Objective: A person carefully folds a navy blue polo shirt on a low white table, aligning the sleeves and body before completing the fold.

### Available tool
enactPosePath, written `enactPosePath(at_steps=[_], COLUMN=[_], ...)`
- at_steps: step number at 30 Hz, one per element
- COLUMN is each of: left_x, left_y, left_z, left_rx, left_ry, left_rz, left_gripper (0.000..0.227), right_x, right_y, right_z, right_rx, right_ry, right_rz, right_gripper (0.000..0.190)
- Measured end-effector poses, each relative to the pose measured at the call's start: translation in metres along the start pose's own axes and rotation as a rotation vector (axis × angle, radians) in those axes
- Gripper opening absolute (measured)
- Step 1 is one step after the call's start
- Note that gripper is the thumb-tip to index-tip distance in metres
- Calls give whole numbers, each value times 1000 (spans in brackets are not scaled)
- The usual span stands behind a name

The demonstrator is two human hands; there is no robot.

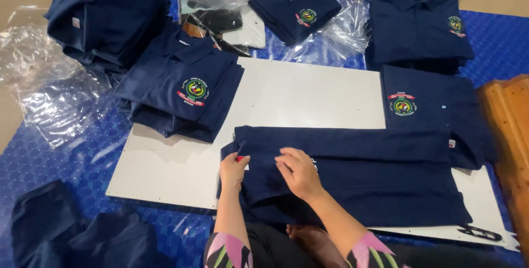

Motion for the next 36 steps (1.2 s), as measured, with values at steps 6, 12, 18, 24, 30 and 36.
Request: enactPosePath(at_steps=[6,12,18,24,30,36], left_x=[36,16,15,28,45,39], left_y=[16,10,9,13,23,23], left_z=[-11,-6,-6,-12,-15,-10], left_rx=[37,34,34,-33,-39,66], left_ry=[123,80,-30,-216,-216,-195], left_rz=[16,-165,-158,-120,-41,137], left_gripper=[47,38,37,41,38,38], right_x=[-24,-9,-36,-31,-15,16], right_y=[-39,-47,-80,-104,-59,59], right_z=[60,103,85,92,66,46], right_rx=[60,-371,-771,-840,-810,-463], right_ry=[0,320,561,613,354,480], right_rz=[-114,43,197,172,190,-55], right_gripper=[18,46,79,103,91,86])
Point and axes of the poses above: each hand's wrist, its own y-axis away from the middle knuckle, its own z-axis out of the palm, x = y × z, the point moved 6 cm from there along -y, towards the middle knuckle, and after that the axes turned 12 degrees about z, right-handed, at the moved point
